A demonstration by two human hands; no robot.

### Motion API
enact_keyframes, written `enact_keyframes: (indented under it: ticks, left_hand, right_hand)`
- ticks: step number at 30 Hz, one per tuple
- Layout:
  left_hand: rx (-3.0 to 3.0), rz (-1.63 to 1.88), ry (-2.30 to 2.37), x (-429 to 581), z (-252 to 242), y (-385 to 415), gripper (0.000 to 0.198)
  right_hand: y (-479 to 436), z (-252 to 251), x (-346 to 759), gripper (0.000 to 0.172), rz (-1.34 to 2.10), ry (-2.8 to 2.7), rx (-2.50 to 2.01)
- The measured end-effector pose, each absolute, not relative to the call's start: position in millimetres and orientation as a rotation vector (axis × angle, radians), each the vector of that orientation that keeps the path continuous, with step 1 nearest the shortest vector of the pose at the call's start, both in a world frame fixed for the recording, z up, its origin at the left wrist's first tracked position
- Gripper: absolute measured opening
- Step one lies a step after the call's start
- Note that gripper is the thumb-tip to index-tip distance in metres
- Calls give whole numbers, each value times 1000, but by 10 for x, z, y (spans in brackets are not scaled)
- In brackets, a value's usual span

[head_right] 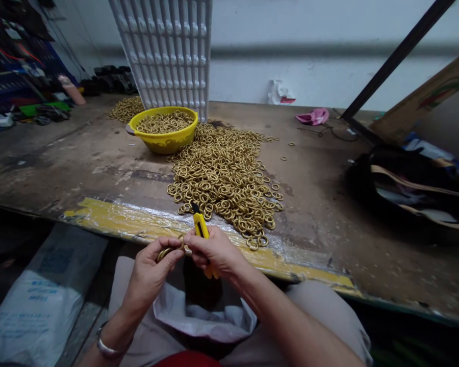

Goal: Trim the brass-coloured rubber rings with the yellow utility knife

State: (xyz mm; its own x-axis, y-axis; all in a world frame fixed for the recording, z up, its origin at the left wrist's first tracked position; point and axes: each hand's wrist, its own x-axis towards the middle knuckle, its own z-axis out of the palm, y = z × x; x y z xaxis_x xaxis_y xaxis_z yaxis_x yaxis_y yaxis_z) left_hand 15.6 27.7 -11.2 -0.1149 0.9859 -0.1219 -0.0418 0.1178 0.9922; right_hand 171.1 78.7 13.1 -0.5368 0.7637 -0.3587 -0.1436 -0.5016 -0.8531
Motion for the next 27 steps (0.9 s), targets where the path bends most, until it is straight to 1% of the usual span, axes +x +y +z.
enact_keyframes:
  ticks: [4, 6, 8, 11, 12, 14, 18, 23, 27]
  left_hand:
    - [1055, 1176, 1353, 126, -107, 290, 23]
    - [960, 1154, 1282, 113, -121, 294, 25]
    - [844, 1161, 1203, 107, -140, 297, 28]
    - [735, 1210, 1131, 103, -165, 298, 34]
    - [716, 1225, 1119, 100, -171, 296, 35]
    - [704, 1241, 1111, 91, -181, 289, 36]
    - [778, 1217, 1127, 69, -189, 274, 30]
    - [959, 1160, 1233, 73, -154, 277, 26]
    - [1147, 1162, 1275, 87, -66, 210, 24]
  right_hand:
    - [780, 174, 1708, 28, 2008, -1266, -1099]
    - [767, 178, 1708, 26, 1836, -1492, -1139]
    - [744, 154, 1711, 23, 1455, -1811, -1161]
    - [693, 85, 1717, 10, 800, -2222, -1209]
    - [677, 64, 1718, 8, 655, -2318, -1241]
    - [652, 38, 1718, 8, 483, -2443, -1310]
    - [635, 55, 1710, 9, 349, -2524, -1412]
    - [650, 70, 1691, 11, 316, -2573, -1459]
    - [792, 36, 1756, 17, 263, -2632, -1569]
